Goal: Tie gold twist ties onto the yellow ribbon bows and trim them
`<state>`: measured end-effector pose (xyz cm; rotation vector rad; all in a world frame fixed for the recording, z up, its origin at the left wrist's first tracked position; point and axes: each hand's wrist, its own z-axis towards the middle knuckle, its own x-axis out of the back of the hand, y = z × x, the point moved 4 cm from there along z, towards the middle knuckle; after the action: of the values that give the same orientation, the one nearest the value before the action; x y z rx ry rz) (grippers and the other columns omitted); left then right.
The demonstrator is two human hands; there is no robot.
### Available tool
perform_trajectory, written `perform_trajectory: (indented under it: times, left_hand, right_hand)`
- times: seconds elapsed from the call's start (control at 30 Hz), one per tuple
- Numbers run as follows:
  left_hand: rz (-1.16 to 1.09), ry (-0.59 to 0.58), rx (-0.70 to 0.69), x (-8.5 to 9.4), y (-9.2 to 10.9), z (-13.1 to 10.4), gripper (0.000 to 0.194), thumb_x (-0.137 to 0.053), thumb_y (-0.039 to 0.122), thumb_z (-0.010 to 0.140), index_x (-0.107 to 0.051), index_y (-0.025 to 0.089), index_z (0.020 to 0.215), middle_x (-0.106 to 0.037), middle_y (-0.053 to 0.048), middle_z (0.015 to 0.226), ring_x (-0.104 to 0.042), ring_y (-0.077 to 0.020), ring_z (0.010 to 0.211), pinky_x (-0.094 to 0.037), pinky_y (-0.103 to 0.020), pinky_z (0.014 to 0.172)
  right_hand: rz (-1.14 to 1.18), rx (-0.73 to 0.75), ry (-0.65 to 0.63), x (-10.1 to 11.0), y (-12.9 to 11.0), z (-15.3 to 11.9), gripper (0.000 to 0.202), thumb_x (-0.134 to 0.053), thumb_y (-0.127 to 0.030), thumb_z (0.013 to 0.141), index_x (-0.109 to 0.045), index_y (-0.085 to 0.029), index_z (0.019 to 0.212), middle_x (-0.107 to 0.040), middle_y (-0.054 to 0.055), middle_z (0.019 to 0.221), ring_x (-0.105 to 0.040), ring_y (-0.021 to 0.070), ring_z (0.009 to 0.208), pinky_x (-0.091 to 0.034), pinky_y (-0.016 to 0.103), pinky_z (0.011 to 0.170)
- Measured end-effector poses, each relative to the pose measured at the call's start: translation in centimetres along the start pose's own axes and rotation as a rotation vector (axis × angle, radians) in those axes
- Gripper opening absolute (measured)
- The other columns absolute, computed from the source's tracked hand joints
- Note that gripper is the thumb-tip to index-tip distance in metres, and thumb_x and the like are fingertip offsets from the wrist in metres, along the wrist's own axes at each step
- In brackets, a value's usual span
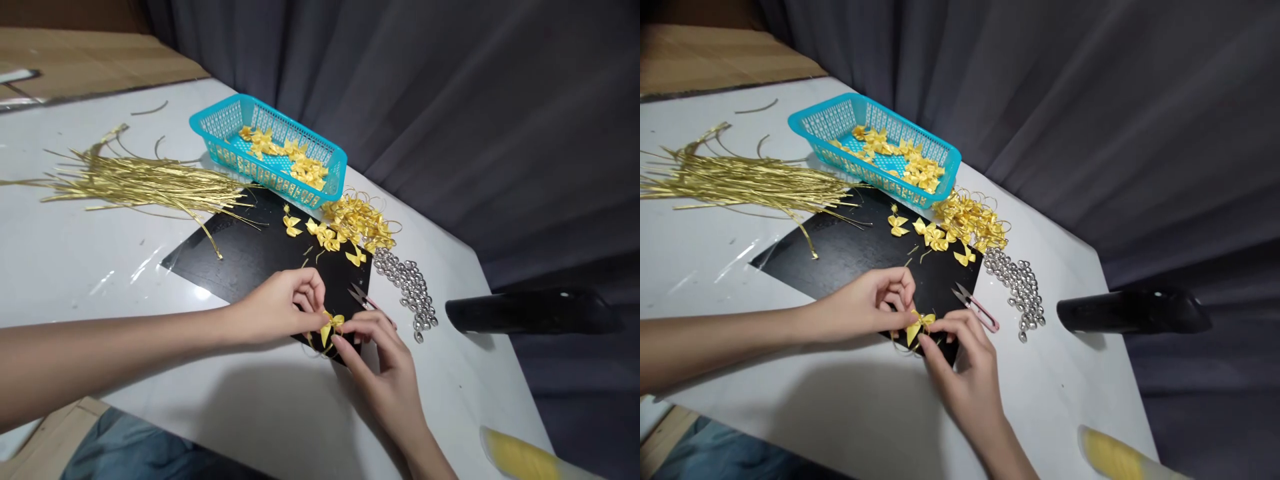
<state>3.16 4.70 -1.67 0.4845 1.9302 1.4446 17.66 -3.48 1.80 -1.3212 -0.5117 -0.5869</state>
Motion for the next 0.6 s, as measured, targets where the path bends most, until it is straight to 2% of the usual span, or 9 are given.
perform_trajectory:
  times: [0.17, 0.3, 0.47, 0.6]
  left_hand:
    - [0.018, 0.01, 0.001, 0.2, 0.2, 0.0, 0.022, -0.067, 0.013, 0.071, -0.045, 0.017, 0.074, -0.053, 0.006, 0.062, -0.053, -0.0065, 0.056, -0.048, -0.018, 0.053]
    - [0.031, 0.028, 0.009, 0.4, 0.3, 0.0, 0.023, -0.066, 0.011, 0.069, -0.045, 0.017, 0.074, -0.053, 0.006, 0.063, -0.053, -0.0075, 0.058, -0.048, -0.019, 0.054]
    - [0.049, 0.046, 0.01, 0.3, 0.7, -0.1, 0.023, -0.065, 0.008, 0.069, -0.044, 0.017, 0.073, -0.052, 0.006, 0.063, -0.052, -0.0061, 0.057, -0.044, -0.018, 0.054]
    - [0.068, 0.068, -0.008, 0.2, 1.0, -0.2, 0.024, -0.064, 0.006, 0.067, -0.044, 0.017, 0.073, -0.051, 0.007, 0.063, -0.05, -0.0052, 0.056, -0.041, -0.017, 0.054]
  right_hand:
    - [0.265, -0.172, -0.101, 0.4, 0.5, 0.2, 0.011, -0.061, -0.028, 0.089, -0.063, -0.022, 0.079, -0.062, 0.003, 0.081, -0.058, 0.0174, 0.077, -0.047, 0.027, 0.07]
    - [0.45, -0.321, -0.186, 1.2, 0.9, -0.1, 0.015, -0.062, -0.034, 0.088, -0.064, -0.021, 0.079, -0.066, 0.003, 0.075, -0.06, 0.0162, 0.07, -0.047, 0.025, 0.063]
    - [0.493, -0.36, -0.114, 2.5, 1.3, -0.1, 0.015, -0.068, -0.033, 0.084, -0.066, -0.021, 0.076, -0.067, 0.001, 0.07, -0.059, 0.0127, 0.065, -0.044, 0.019, 0.06]
    - [0.516, -0.349, -0.116, 2.6, 1.3, -0.1, 0.014, -0.07, -0.032, 0.083, -0.067, -0.021, 0.075, -0.068, 0.001, 0.07, -0.059, 0.0125, 0.065, -0.045, 0.019, 0.06]
